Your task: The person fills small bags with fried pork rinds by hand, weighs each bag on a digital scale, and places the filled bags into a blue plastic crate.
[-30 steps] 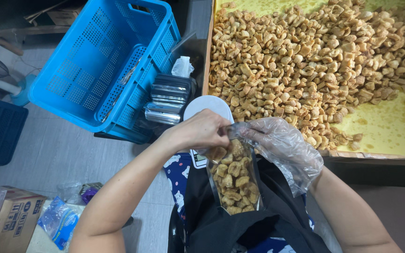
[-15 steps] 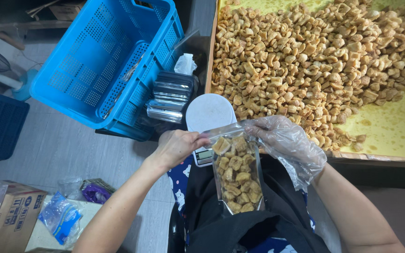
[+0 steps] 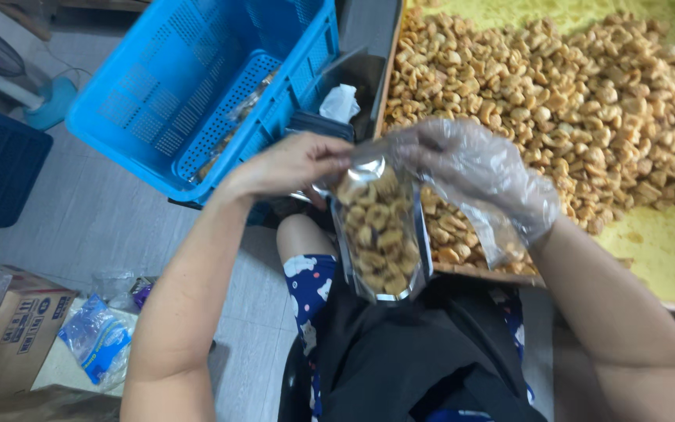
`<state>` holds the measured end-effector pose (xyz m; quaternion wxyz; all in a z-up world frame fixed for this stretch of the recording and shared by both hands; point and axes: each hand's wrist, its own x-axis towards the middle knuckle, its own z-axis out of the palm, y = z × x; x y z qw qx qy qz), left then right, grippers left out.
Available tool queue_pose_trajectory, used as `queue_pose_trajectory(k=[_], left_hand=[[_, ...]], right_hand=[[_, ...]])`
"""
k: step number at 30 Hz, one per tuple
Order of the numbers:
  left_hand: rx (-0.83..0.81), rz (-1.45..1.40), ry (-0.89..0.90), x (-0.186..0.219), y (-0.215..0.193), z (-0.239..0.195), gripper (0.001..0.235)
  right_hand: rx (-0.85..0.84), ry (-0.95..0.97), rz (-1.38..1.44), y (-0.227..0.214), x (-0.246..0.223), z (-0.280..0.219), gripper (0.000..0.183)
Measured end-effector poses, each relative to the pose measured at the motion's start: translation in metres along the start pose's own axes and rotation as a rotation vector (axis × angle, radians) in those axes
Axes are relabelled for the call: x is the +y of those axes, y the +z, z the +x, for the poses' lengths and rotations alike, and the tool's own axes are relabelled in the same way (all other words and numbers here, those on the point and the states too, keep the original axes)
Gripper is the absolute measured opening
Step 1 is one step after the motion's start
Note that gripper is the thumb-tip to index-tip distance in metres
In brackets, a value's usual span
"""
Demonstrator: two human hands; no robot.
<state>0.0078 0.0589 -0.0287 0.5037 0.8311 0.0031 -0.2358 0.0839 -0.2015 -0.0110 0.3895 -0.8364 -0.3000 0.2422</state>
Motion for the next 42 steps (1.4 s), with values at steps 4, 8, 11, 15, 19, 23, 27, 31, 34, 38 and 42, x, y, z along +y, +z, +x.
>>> queue_pose_trajectory(k=[4, 8, 11, 15, 19, 23, 27, 31, 34, 38, 42], left_hand=[[0.323, 0.193, 0.035, 0.031, -0.049, -0.022, 0.033], [0.655, 0.429, 0.229, 0.038, -0.088, -0.039, 0.029], [0.865, 0.523, 0.340, 0.025, -0.119, -0.043, 0.029], [1.049, 0.606, 0.215, -0.014, -0.158, -0.021, 0.030], [1.164, 0.535, 0.244, -0.074, -0.187, 0.019, 0.032], [1.194, 0.480, 0.193, -0.138, -0.206, 0.078, 0.035], [1.125, 0.453, 0.213, -0.197, -0.215, 0.149, 0.058], [1.095, 0.398, 0.233, -0.239, -0.210, 0.230, 0.056], [1.026, 0.326, 0.133, -0.264, -0.197, 0.279, 0.058], [0.865, 0.220, 0.052, -0.294, -0.176, 0.321, 0.059], [0.764, 0.203, 0.094, -0.315, -0.163, 0.345, 0.064]], right_hand=[[-0.015, -0.286, 0.186, -0.015, -0.043, 0.060, 0.031], [-0.058, -0.547, 0.085, -0.021, -0.079, 0.123, 0.029], [-0.073, -0.704, 0.134, -0.016, -0.103, 0.174, 0.029], [0.119, -0.760, -0.146, 0.010, -0.122, 0.237, 0.024], [0.127, -0.811, -0.227, 0.044, -0.120, 0.306, 0.026], [0.119, -0.739, -0.305, 0.073, -0.090, 0.374, 0.024], [0.089, -0.646, -0.392, 0.083, -0.044, 0.427, 0.025], [0.106, -0.518, -0.405, 0.084, 0.001, 0.462, 0.025], [0.064, -0.257, -0.469, 0.086, 0.033, 0.478, 0.028], [-0.033, -0.132, -0.600, 0.092, 0.068, 0.500, 0.036], [-0.159, -0.043, -0.665, 0.098, 0.094, 0.513, 0.043]])
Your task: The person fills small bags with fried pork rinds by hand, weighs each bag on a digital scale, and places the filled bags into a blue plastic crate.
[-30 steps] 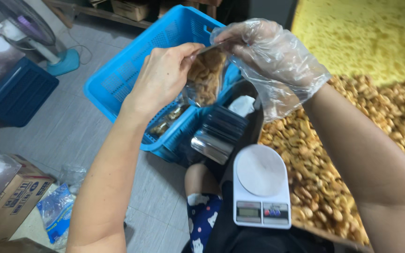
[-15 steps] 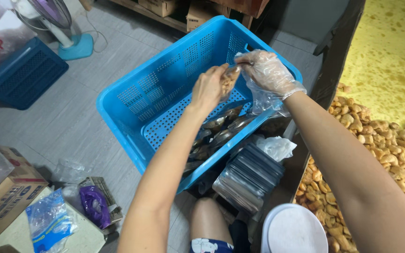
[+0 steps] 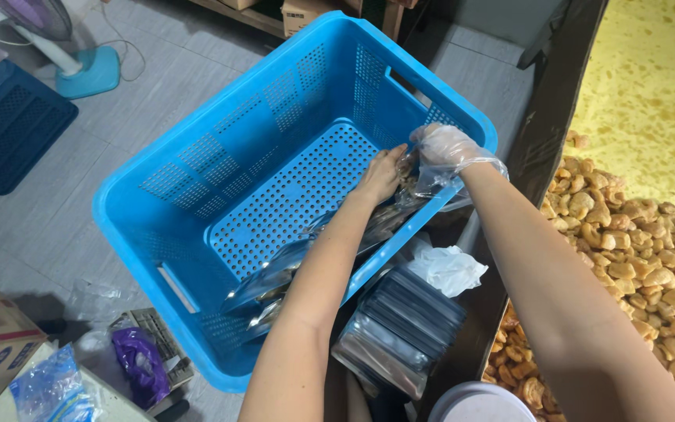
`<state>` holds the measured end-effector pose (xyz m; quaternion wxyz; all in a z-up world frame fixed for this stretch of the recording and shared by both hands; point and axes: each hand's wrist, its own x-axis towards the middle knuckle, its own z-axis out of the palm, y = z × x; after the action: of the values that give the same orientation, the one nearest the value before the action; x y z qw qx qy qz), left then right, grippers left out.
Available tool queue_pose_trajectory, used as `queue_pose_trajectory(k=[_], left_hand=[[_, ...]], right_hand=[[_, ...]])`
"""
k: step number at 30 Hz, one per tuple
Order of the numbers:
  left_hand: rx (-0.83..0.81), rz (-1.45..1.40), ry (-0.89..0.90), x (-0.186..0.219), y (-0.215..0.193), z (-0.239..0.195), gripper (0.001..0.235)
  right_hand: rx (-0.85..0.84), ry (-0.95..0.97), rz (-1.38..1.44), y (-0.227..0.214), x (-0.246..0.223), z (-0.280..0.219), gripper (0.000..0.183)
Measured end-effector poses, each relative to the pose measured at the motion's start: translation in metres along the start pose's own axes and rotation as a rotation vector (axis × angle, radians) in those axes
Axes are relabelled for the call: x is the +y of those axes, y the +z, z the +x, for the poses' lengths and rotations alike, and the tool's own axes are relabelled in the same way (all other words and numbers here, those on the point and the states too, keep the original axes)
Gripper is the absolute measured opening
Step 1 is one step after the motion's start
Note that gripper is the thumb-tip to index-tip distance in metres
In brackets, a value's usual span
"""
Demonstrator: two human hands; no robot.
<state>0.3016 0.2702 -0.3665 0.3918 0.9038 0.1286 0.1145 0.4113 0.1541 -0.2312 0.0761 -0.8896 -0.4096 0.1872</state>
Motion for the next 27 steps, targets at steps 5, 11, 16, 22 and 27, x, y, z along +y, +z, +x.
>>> queue_pose_trajectory(k=[5, 11, 16, 22, 27], left_hand=[[-0.145, -0.056, -0.098, -0.012, 0.006, 0.003, 0.046], [-0.259, 0.016, -0.128, -0.013, -0.004, 0.002, 0.052], [-0.032, 0.131, -0.044, 0.015, -0.038, 0.001, 0.061], [0.263, 0.044, 0.092, 0.118, -0.113, -0.069, 0.022], [0.318, 0.109, 0.142, 0.176, -0.127, -0.206, 0.028]], right_hand=[[-0.003, 0.013, 0.022, 0.009, 0.000, 0.003, 0.049], [0.270, -0.146, 0.145, -0.021, -0.013, -0.029, 0.037], [0.339, 0.010, 0.621, -0.061, -0.021, -0.089, 0.029], [0.320, -0.006, 1.027, -0.080, -0.017, -0.164, 0.029], [0.309, 0.050, 1.402, -0.048, 0.011, -0.229, 0.031]])
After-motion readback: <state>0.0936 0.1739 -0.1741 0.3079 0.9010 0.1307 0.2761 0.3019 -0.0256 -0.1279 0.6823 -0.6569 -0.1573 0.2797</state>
